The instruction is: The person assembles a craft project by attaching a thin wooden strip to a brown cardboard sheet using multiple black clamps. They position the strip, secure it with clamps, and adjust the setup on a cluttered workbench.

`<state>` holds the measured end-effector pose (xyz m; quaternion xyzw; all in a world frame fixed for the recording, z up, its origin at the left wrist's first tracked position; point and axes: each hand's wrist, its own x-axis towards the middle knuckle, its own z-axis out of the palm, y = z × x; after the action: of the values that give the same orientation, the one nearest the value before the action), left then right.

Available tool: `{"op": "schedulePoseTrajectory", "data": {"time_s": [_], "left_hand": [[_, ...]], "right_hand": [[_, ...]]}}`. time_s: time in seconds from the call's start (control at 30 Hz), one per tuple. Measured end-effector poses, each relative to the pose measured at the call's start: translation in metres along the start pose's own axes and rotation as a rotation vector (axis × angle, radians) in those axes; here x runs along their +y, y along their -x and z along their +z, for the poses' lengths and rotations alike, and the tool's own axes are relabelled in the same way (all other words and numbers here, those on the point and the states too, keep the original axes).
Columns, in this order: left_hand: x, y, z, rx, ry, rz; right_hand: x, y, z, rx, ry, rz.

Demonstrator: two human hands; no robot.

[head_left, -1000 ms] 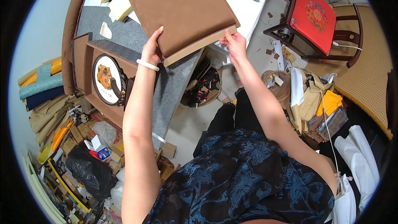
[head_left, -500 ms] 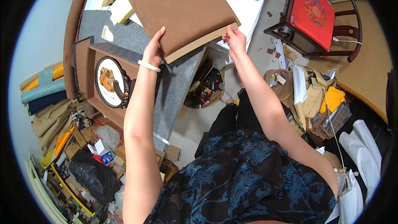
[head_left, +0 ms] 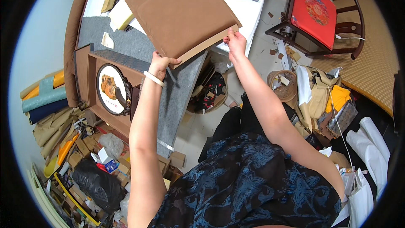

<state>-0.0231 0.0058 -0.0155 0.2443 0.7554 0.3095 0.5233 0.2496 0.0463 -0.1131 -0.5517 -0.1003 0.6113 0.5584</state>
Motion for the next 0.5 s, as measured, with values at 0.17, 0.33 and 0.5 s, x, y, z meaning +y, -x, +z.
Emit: {"op": "schedulePoseTrajectory", "data": {"time_s": [0.17, 0.33, 0.5], "left_hand": [[-0.007, 0.009, 0.016, 0.013, 0.098, -0.123], [-0.047, 0.015, 0.014, -0.031, 0.361, 0.015], [-0.067, 0.004, 0.017, 0.086, 0.311, 0.032]], "right_hand": [[0.000, -0.004, -0.004, 0.055, 0.060, -0.026], [-0.001, 0.001, 0.003, 0.061, 0.114, -0.011], [-0.003, 0.003, 0.005, 0.034, 0.118, 0.001]]}}
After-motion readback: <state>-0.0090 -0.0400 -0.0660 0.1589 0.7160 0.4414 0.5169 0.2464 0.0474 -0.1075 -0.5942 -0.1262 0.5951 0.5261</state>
